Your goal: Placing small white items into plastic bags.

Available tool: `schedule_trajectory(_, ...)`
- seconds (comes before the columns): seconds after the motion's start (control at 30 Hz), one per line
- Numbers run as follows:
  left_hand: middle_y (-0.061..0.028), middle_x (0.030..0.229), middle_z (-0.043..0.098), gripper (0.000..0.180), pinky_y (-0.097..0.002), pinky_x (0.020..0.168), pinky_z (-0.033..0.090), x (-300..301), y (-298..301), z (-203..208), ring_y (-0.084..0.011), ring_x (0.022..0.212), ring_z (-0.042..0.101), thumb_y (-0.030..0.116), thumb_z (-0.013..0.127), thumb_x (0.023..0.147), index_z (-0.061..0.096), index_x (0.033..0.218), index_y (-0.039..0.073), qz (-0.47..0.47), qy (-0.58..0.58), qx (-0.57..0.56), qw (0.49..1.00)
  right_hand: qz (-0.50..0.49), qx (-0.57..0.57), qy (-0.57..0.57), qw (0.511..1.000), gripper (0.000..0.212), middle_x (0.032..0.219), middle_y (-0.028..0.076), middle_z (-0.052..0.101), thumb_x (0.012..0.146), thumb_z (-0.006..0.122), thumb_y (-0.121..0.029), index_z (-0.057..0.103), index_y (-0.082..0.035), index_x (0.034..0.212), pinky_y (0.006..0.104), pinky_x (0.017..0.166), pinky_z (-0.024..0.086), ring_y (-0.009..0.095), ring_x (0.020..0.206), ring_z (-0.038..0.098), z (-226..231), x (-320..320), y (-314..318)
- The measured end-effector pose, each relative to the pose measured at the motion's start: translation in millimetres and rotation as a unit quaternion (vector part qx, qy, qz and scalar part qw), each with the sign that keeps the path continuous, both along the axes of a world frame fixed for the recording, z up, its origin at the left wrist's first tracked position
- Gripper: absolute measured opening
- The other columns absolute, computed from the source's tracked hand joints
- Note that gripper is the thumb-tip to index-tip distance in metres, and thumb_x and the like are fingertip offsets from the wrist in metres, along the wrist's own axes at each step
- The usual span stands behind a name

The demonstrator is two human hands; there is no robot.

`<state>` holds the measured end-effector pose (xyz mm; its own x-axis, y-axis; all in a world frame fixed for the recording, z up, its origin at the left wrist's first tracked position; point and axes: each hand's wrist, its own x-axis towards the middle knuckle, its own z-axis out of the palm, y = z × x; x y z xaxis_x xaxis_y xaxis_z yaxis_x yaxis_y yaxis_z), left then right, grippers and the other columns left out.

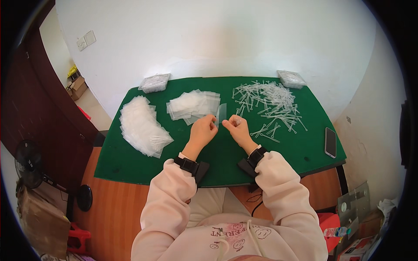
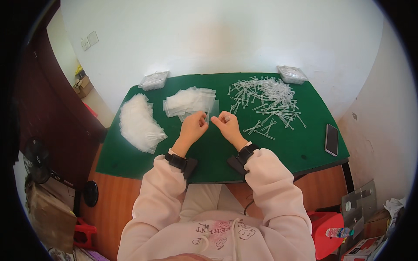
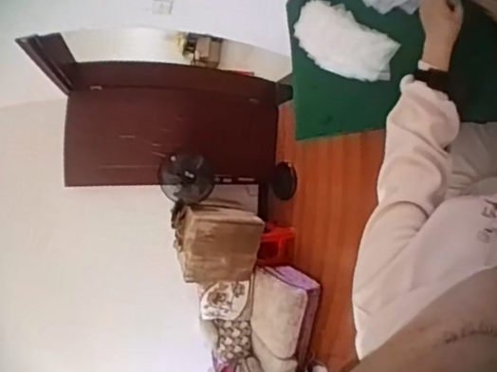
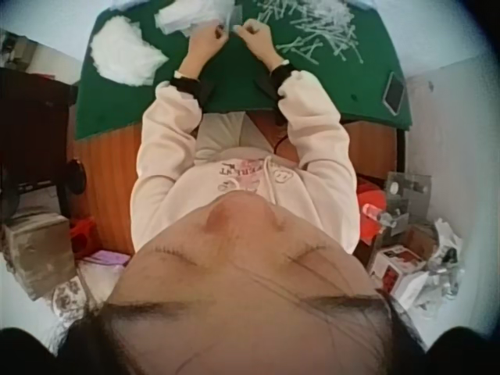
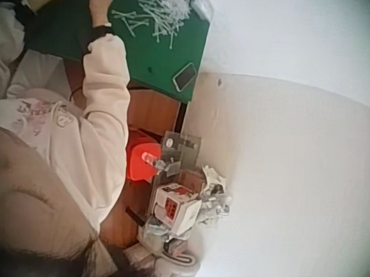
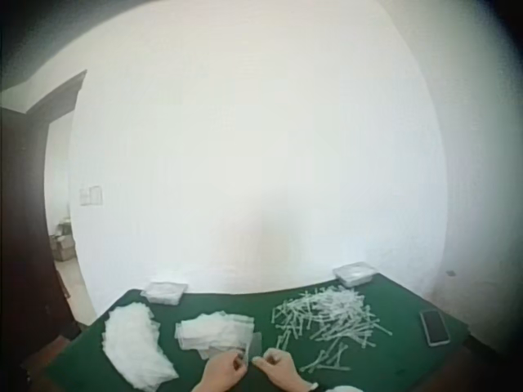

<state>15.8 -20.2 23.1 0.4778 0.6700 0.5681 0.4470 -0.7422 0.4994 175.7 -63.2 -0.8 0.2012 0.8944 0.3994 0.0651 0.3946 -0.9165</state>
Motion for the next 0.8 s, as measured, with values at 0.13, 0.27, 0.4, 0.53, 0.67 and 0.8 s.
schedule_trajectory(0.13, -0.0115, 0.063, 0.055, 0.019, -0.037, 0.053, 0.043, 5.3, -3.7, -2.1, -0.0288, 0.059, 0.057, 0.009, 0.061, 0.071, 0.048, 0.084, 0.005, 0.003, -0.013, 0.009, 1.0, -0.01, 0.019, -0.089, 0.996, 0.024, 0.056, -0.008, 0.039, 0.078, 0.068, -0.016, 0.048, -0.008, 0.067, 0.0189, 0.044, 0.025, 0.001, 0.049, 0.032, 0.4, -3.8, -1.5)
schedule_trajectory(0.27, -0.0137, 0.071, 0.057, 0.018, -0.042, 0.055, 0.044, 11.3, -7.8, -1.3, -0.0347, 0.064, 0.056, 0.008, 0.058, 0.072, 0.045, 0.085, 0.006, -0.015, -0.027, 0.027, 0.999, 0.002, 0.029, -0.08, 0.996, 0.019, 0.059, -0.008, 0.042, 0.077, 0.068, -0.014, 0.05, -0.007, 0.072, 0.0179, 0.045, 0.025, 0.0, 0.05, 0.033, 3.5, -8.9, -2.2)
schedule_trajectory(0.4, -0.0141, 0.071, 0.056, 0.018, -0.0429, 0.054, 0.043, 13.2, -12.4, -0.2, -0.0366, 0.064, 0.055, 0.008, 0.057, 0.073, 0.043, 0.084, 0.006, -0.021, -0.049, 0.032, 0.998, 0.015, 0.022, -0.084, 0.996, 0.016, 0.063, -0.007, 0.045, 0.077, 0.067, -0.013, 0.052, -0.006, 0.077, 0.0176, 0.046, 0.027, 0.0, 0.051, 0.035, 9.3, -9.0, -8.2)
schedule_trajectory(0.53, -0.0133, 0.065, 0.054, 0.017, -0.0407, 0.052, 0.042, 15.0, -12.2, -1.9, -0.035, 0.059, 0.054, 0.008, 0.057, 0.074, 0.044, 0.085, 0.006, -0.023, -0.08, 0.037, 0.996, 0.002, 0.025, -0.077, 0.997, 0.012, 0.062, -0.005, 0.049, 0.078, 0.065, -0.013, 0.056, -0.004, 0.078, 0.0188, 0.047, 0.031, 0.002, 0.052, 0.038, 8.9, -12.4, -7.8)
schedule_trajectory(0.67, -0.0131, 0.063, 0.052, 0.017, -0.0404, 0.051, 0.041, 17.7, -11.5, -3.9, -0.0345, 0.059, 0.053, 0.007, 0.057, 0.075, 0.043, 0.084, 0.006, -0.005, -0.068, 0.045, 0.997, -0.072, 0.054, -0.102, 0.991, 0.011, 0.06, -0.002, 0.051, 0.078, 0.062, -0.012, 0.058, -0.002, 0.077, 0.0212, 0.048, 0.035, 0.004, 0.053, 0.041, 9.3, -12.1, -7.0)
schedule_trajectory(0.8, -0.0127, 0.062, 0.051, 0.016, -0.0401, 0.051, 0.041, 20.6, -12.6, -4.7, -0.0339, 0.058, 0.053, 0.007, 0.057, 0.075, 0.043, 0.083, 0.006, -0.017, -0.09, 0.048, 0.995, -0.129, 0.071, -0.14, 0.979, 0.012, 0.059, 0.002, 0.051, 0.079, 0.061, -0.011, 0.058, 0.0, 0.075, 0.023, 0.049, 0.037, 0.006, 0.053, 0.043, 9.9, -15.2, -5.5)
